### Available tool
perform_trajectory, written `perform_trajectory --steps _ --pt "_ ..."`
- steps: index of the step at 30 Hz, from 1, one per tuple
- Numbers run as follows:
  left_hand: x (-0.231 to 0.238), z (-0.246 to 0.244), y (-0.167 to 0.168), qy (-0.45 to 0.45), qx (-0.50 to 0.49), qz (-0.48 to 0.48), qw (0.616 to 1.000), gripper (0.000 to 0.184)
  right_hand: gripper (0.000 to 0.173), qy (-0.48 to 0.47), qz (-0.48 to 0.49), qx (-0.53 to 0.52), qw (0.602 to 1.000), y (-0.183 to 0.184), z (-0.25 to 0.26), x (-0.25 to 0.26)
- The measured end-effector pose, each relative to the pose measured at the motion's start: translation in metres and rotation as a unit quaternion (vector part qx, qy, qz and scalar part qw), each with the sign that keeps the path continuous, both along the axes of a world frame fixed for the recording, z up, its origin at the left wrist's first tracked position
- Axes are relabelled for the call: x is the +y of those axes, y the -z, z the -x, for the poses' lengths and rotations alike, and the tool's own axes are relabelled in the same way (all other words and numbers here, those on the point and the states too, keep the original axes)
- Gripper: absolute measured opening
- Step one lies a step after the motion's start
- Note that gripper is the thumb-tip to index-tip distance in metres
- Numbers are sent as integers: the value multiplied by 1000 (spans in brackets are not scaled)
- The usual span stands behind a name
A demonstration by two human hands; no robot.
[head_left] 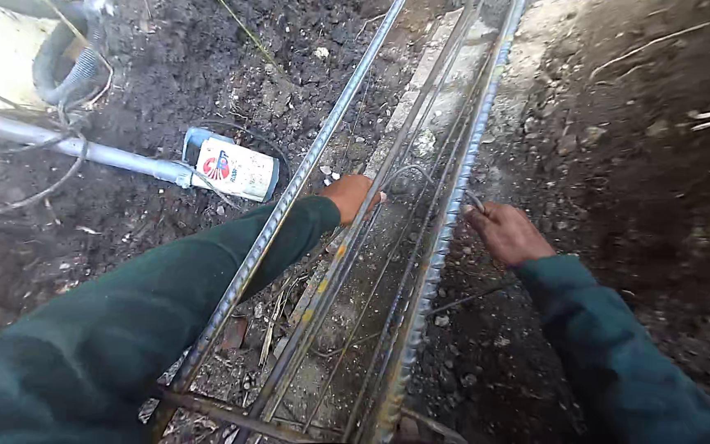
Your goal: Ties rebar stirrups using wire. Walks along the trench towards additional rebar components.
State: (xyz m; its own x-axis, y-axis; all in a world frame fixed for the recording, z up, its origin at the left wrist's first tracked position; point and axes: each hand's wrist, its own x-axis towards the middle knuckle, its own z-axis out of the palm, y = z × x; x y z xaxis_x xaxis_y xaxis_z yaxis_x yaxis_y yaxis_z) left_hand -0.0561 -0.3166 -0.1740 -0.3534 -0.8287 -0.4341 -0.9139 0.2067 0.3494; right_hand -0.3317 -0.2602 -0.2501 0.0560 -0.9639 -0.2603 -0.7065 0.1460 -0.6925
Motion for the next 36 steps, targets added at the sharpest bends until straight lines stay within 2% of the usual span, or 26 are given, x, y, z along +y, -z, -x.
perform_trajectory --steps 3,5,8,10,13,15,17,19,21,24,28,32,36 --pt "3 7 -1 9 -35 16 999 41 45 12 15 14 1000 12 2 0" --pt "7 19 -8 -17 -49 -9 999 37 46 25 9 30 999 19 3 0" --pt "6 26 -8 -30 -52 -19 998 37 46 27 -6 33 999 10 5 2" --pt "1 20 0 -16 -46 9 999 38 47 24 -8 36 999 -5 4 0" --pt "-10 13 1 -3 6 77 997 42 47 19 52 64 996 -43 11 -10" --pt "-11 21 -12 -46 37 73 996 40 45 4 84 85 993 -81 10 -14" --pt "-8 24 -17 -75 68 54 993 40 40 -12 103 74 992 -101 6 -13" --pt "-6 20 -12 -73 119 39 989 40 34 -18 120 27 992 -99 9 -12" --pt "-5 14 -20 -65 161 10 985 33 30 -36 140 -54 988 -100 9 -11" --pt "-2 10 -35 -61 211 -17 975 19 35 -73 149 -100 981 -112 -5 -5" --pt "6 8 -65 -85 270 -46 958 11 35 -80 158 -106 979 -129 -25 6" --pt "5 -14 -79 -82 327 -67 939 12 36 -113 136 -60 982 -155 -43 17" --pt "24 -58 -85 -184 345 -53 919 9 31 -140 117 14 983 -163 -47 19"
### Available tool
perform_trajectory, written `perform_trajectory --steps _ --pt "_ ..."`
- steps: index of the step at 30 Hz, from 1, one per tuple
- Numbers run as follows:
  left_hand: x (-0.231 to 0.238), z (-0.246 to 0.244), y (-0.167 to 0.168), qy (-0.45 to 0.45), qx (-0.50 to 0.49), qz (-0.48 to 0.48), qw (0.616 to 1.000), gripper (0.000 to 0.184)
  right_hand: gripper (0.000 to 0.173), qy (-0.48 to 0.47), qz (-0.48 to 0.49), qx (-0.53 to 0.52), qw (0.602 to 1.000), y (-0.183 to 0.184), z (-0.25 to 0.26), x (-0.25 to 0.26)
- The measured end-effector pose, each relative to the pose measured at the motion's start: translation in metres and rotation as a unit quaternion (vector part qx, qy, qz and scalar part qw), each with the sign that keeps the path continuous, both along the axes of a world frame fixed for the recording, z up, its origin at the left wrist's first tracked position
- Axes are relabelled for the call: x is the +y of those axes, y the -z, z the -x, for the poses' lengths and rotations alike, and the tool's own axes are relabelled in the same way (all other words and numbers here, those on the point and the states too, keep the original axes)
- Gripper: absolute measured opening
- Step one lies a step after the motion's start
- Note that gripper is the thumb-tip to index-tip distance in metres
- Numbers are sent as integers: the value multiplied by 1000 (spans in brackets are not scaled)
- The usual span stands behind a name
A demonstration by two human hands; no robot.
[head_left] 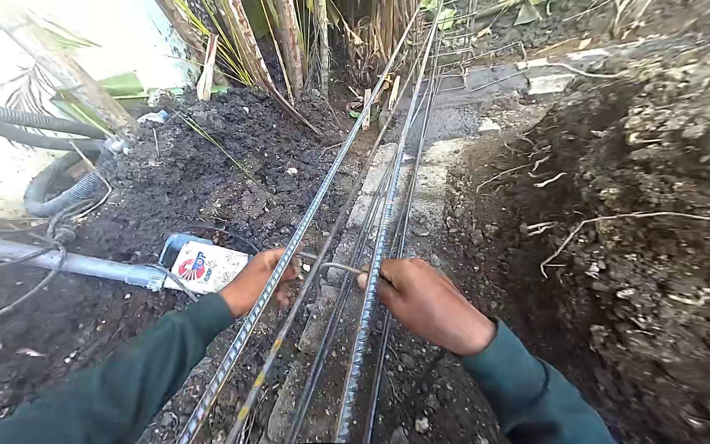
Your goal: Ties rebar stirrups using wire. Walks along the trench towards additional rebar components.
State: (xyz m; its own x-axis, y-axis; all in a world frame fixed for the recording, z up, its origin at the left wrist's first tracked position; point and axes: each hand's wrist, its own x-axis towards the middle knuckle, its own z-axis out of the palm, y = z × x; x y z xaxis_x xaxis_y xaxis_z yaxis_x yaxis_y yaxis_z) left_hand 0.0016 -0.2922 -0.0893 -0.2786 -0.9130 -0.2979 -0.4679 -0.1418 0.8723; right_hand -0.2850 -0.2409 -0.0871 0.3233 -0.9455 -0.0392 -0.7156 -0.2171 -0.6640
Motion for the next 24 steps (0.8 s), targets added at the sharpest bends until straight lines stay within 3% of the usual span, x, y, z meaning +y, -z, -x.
perform_trajectory --steps 3,6,9,12,15,17,19,24 --pt "15 -31 4 -66 -4 62 996 11 36 1 51 -21 998 25 12 -8" --pt "30 -37 -3 -88 14 94 992 10 33 3 62 -106 992 44 28 -17" --pt "33 -25 -9 -120 80 50 988 14 33 -5 25 -150 988 44 38 -19" --pt "33 -14 -13 -135 148 -14 980 33 36 2 -9 -160 987 44 44 -21" --pt "36 -6 -24 -74 112 -32 990 50 37 -2 -20 -162 987 42 46 -21" --pt "37 -3 -31 -76 77 -32 994 42 36 -5 -34 -171 985 43 49 -22" --pt "41 -4 -28 -146 73 -5 987 30 37 -1 -41 -194 980 49 55 -25" --pt "46 4 -25 -262 150 19 953 23 37 -14 -42 -241 969 54 67 -26"
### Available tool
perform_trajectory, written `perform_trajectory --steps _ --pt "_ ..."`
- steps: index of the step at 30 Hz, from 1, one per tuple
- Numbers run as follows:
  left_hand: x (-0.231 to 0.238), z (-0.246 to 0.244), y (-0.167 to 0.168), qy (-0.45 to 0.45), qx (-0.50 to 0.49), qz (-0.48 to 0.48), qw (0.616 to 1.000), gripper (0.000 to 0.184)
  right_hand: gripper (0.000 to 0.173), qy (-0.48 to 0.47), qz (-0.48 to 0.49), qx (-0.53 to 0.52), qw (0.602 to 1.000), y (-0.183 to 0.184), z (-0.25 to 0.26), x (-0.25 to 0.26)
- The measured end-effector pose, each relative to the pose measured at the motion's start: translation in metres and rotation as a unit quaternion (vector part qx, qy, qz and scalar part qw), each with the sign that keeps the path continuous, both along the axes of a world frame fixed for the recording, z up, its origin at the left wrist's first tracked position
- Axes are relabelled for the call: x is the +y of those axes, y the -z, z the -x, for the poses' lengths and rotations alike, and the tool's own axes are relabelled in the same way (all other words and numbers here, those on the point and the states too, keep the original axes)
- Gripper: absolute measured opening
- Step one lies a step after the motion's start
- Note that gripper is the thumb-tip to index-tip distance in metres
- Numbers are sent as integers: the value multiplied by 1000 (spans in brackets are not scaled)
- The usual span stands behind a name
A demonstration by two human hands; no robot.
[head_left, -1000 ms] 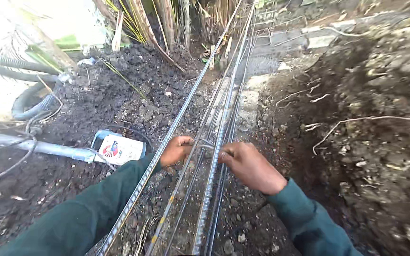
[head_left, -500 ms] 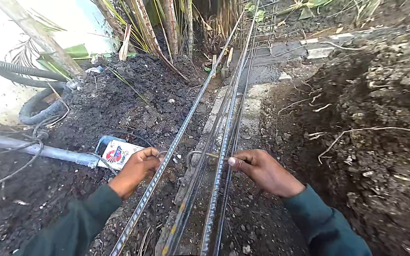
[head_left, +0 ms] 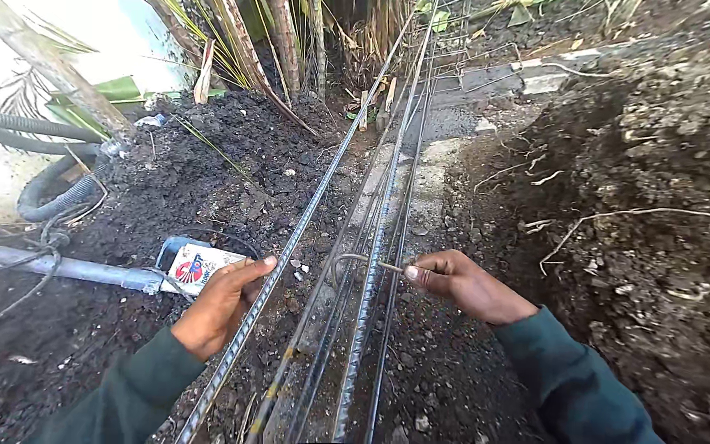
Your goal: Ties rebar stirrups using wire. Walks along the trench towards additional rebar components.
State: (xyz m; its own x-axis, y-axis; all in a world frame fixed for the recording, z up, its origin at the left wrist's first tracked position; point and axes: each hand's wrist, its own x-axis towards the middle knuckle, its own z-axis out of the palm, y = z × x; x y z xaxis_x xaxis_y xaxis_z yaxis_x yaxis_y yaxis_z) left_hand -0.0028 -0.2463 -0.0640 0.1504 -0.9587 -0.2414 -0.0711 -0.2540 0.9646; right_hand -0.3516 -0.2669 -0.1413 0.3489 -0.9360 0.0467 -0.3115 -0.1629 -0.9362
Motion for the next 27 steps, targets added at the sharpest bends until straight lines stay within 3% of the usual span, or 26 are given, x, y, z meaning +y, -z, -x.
perform_trajectory --steps 5,13,18,27 --pt "1 3 2 -63 56 11 996 21 36 -11 1 -41 999 3 5 0" --pt "-7 -35 18 -70 -2 75 995 28 37 -19 -9 17 1000 -11 -12 4" --pt "15 -6 1 -81 15 50 995 34 38 -39 1 6 999 -15 -15 9" --pt "30 1 -3 32 -32 75 996 25 37 -47 17 -16 999 -15 -13 11"
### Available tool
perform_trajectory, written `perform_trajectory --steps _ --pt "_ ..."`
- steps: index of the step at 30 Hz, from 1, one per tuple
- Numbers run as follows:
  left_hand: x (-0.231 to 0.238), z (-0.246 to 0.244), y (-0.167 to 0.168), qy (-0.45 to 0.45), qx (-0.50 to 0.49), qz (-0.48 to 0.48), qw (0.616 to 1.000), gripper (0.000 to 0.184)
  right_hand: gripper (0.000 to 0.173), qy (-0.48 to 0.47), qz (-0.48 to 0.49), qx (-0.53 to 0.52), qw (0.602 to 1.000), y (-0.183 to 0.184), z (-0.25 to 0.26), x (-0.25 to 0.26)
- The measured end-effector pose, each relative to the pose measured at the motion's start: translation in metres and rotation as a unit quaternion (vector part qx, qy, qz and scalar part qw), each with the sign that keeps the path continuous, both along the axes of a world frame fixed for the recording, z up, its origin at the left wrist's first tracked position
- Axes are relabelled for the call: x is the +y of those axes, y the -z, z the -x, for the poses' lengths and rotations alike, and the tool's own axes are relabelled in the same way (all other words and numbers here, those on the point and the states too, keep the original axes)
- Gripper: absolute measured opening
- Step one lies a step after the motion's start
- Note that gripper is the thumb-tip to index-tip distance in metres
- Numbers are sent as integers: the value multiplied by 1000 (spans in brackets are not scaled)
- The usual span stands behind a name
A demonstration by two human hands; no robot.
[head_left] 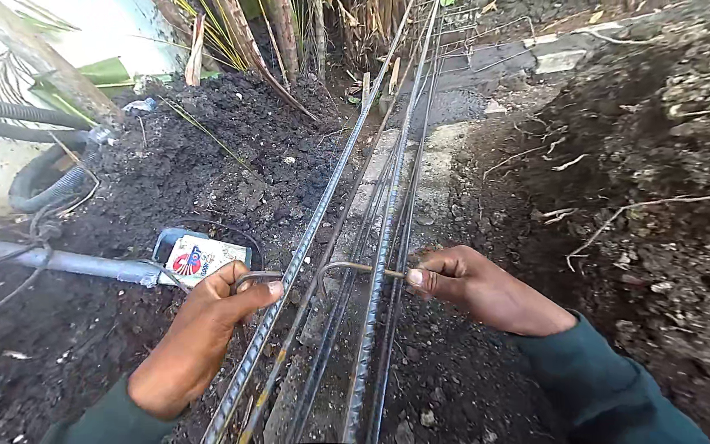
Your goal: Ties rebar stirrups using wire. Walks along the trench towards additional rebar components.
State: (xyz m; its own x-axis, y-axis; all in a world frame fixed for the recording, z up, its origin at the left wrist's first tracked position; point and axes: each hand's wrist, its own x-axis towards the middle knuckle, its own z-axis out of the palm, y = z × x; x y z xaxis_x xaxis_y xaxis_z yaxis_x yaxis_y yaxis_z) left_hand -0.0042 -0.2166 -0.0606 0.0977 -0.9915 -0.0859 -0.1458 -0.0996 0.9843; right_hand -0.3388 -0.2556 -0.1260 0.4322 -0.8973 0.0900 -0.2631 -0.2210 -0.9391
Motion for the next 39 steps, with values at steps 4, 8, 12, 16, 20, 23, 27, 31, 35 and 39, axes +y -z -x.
perform_trajectory --steps 4,8,12,16,20,23,27,31,35,39 --pt "14 6 -7 -10 -21 -14 1000 19 36 -6 5 -8 1000 -2 3 2" --pt "16 -1 -12 43 -96 -18 994 15 37 -16 15 6 1000 -4 1 4" --pt "30 -8 -26 72 -267 20 961 25 37 -34 -10 10 999 -10 0 5" --pt "49 -9 -54 115 -361 -29 925 56 35 -58 -35 18 998 -19 -7 10" --pt "61 24 -69 185 -429 -88 880 115 37 -47 -55 30 997 -19 -8 7" --pt "58 61 -64 172 -514 -88 836 130 37 -48 -64 32 996 -19 -5 5" --pt "56 82 -63 164 -547 -96 815 138 39 -54 -71 41 995 -23 -9 5" --pt "52 69 -58 118 -506 -99 849 136 34 -53 -74 -13 996 0 14 -3" --pt "54 54 -43 89 -458 -167 869 124 33 -62 -147 -84 984 16 33 -11" --pt "57 59 -39 87 -473 -177 859 124 32 -74 -155 -117 978 28 49 -12"
